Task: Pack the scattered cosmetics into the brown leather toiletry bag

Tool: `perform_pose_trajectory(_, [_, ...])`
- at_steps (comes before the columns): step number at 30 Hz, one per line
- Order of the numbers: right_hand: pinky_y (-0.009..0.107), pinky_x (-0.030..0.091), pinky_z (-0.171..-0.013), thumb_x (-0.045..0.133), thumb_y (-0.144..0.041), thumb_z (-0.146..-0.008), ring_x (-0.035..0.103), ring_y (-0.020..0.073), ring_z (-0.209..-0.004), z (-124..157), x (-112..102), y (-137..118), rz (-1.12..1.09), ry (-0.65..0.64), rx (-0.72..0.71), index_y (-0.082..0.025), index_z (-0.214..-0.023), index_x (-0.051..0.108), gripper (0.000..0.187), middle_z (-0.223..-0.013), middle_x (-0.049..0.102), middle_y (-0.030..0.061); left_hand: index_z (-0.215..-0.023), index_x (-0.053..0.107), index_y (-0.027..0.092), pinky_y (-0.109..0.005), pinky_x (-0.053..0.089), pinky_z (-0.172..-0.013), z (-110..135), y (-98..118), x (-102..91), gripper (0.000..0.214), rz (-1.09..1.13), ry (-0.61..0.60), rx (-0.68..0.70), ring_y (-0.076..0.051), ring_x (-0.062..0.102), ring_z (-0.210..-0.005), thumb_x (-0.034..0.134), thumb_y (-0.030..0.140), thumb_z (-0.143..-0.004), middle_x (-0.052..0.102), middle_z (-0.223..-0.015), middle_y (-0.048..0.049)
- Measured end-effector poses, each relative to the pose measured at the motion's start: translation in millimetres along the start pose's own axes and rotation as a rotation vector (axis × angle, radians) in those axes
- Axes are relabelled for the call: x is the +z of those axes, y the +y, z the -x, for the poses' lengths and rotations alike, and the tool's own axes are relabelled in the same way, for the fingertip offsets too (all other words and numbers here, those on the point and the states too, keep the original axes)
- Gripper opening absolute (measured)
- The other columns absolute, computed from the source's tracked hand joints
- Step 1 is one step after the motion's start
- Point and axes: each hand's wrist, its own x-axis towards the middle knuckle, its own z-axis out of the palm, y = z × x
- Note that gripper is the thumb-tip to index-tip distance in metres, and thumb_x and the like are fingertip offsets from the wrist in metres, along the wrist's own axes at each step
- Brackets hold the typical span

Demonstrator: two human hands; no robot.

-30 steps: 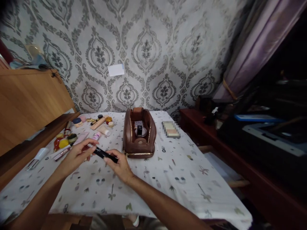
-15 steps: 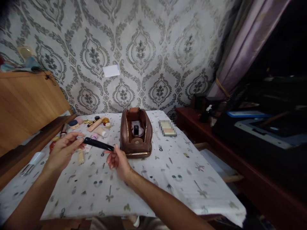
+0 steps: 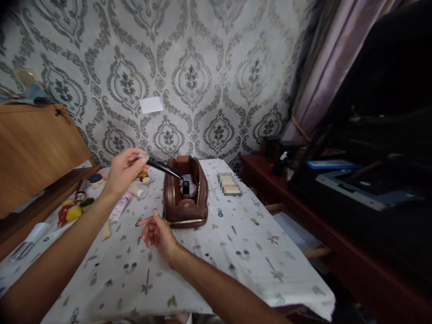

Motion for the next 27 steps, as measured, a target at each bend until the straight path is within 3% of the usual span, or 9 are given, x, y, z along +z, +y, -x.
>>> perform_pose_trajectory(5, [0.021,0.027,-0.041,0.049,-0.081,-0.079,0.041,0.0066,-0.040,-1,0,5,0.076,-0.028,-0.050,-0.013,-0.083,0.070,0.071,-0.054,0.055,-0.0017,-0.090,0.060,0.016,-0.024,0.053,-0.061,-32,-20,47.9,0.010,-0.162,-0.147,0.029,-0.012,0.063,-0.059,0.062,0.013,-0.081,0.063,-0.070,0.0021])
perform_pose_trajectory(11, [0.021,0.026,-0.037,0.052,-0.084,-0.074,0.043,0.0067,-0.036,-3,-1,9,0.110,-0.079,-0.045,-0.011,-0.082,0.070,0.075,-0.053,0.059,-0.0004,-0.091,0.061,0.017,-0.030,0.051,-0.077,-41,-31,85.2,0.010,-0.566,-0.305,0.079,-0.017,0.064,-0.074,0.059,0.010,-0.085,0.064,-0.073,-0.0004])
perform_pose_trajectory(16, [0.020,0.027,-0.038,0.050,-0.083,-0.076,0.045,0.0065,-0.039,-4,-3,6,0.019,-0.046,0.002,-0.009,-0.086,0.070,0.077,-0.053,0.058,-0.0008,-0.093,0.061,0.018,-0.032,0.049,-0.081,-46,-41,97.7,0.010,-0.626,-0.376,0.076,-0.019,0.065,-0.079,0.059,0.012,-0.086,0.066,-0.080,-0.0024])
perform_pose_trajectory(27, [0.021,0.029,-0.042,0.049,-0.081,-0.079,0.046,0.0072,-0.043,-1,-2,7,0.030,-0.035,0.015,-0.010,-0.087,0.071,0.075,-0.055,0.058,-0.0003,-0.067,0.052,0.017,-0.020,0.046,-0.053,-64,-64,110.4,0.023,-0.554,-0.575,-0.096,-0.011,0.063,-0.051,0.071,0.005,-0.073,0.051,-0.056,0.0072])
